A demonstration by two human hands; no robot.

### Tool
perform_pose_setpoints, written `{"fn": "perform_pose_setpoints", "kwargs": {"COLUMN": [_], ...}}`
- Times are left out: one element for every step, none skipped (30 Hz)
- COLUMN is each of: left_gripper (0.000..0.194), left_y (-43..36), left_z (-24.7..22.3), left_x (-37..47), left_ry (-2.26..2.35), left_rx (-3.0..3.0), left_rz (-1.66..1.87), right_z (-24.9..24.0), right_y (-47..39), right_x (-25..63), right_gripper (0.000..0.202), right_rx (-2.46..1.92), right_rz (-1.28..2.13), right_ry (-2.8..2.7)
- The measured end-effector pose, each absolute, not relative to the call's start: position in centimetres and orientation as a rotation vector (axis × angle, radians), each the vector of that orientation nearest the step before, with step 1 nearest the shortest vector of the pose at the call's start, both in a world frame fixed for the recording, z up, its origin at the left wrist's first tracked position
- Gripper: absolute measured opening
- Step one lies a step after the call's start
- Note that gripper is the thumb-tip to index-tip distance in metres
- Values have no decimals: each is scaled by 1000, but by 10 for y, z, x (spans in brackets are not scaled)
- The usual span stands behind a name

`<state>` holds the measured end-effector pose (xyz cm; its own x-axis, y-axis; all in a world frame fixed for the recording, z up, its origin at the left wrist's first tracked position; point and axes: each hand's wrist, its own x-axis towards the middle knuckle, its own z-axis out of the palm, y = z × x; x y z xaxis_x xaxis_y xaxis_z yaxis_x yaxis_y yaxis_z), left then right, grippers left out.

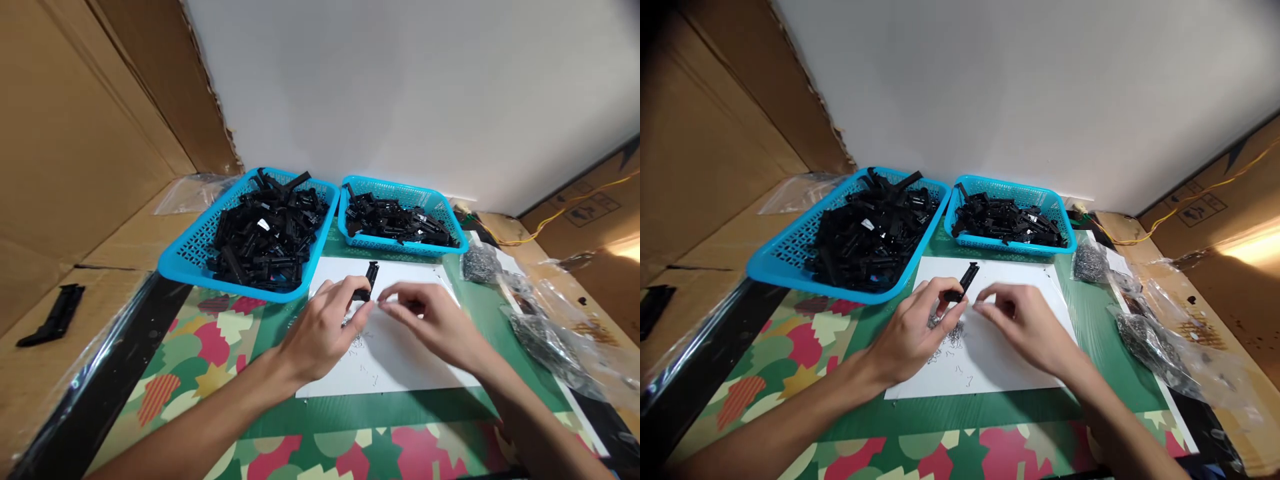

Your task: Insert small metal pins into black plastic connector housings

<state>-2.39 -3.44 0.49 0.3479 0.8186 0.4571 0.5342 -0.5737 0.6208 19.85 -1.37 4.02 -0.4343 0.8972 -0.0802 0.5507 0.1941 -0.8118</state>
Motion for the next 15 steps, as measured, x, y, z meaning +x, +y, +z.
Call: {"fn": "perform_pose_setpoints", "kwargs": {"left_gripper": [10,11,12,13,13,13,14,17,22,28,33,34,30,22,15], "left_y": [-35,-36,-37,-38,-40,-41,-42,-42,-42,-40,-37,-33,-28,-22,-16], "left_z": [5,5,5,5,6,8,10,14,18,24,30,37,44,49,54], "left_x": [-25,-26,-27,-27,-27,-26,-25,-25,-25,-26,-29,-33,-39,-47,-56], "left_ry": [1170,1150,1132,1118,1104,1095,1099,1119,1158,1221,1310,1418,1537,1675,1812], "left_rx": [2252,2249,2246,2248,2262,2288,2324,2367,2411,2452,2484,2509,2533,2550,2571], "left_rz": [1080,1085,1090,1095,1102,1111,1119,1129,1141,1161,1178,1186,1192,1147,1055], "right_z": [45,48,51,54,56,57,58,59,60,62,63,65,66,68,70], "right_y": [-6,2,9,15,20,24,28,31,35,39,45,52,59,67,75], "right_x": [201,203,203,203,203,201,199,198,197,197,198,200,203,208,212], "right_gripper": [31,36,40,43,43,42,41,40,39,38,38,39,41,43,45], "right_rx": [-1375,-1379,-1354,-1305,-1241,-1173,-1116,-1074,-1052,-1054,-1079,-1124,-1182,-1247,-1310], "right_rz": [1140,1169,1219,1284,1349,1401,1433,1436,1409,1357,1283,1184,1068,941,815], "right_ry": [-1978,-1912,-1881,-1878,-1897,-1921,-1936,-1936,-1923,-1900,-1875,-1854,-1841,-1833,-1827]}}
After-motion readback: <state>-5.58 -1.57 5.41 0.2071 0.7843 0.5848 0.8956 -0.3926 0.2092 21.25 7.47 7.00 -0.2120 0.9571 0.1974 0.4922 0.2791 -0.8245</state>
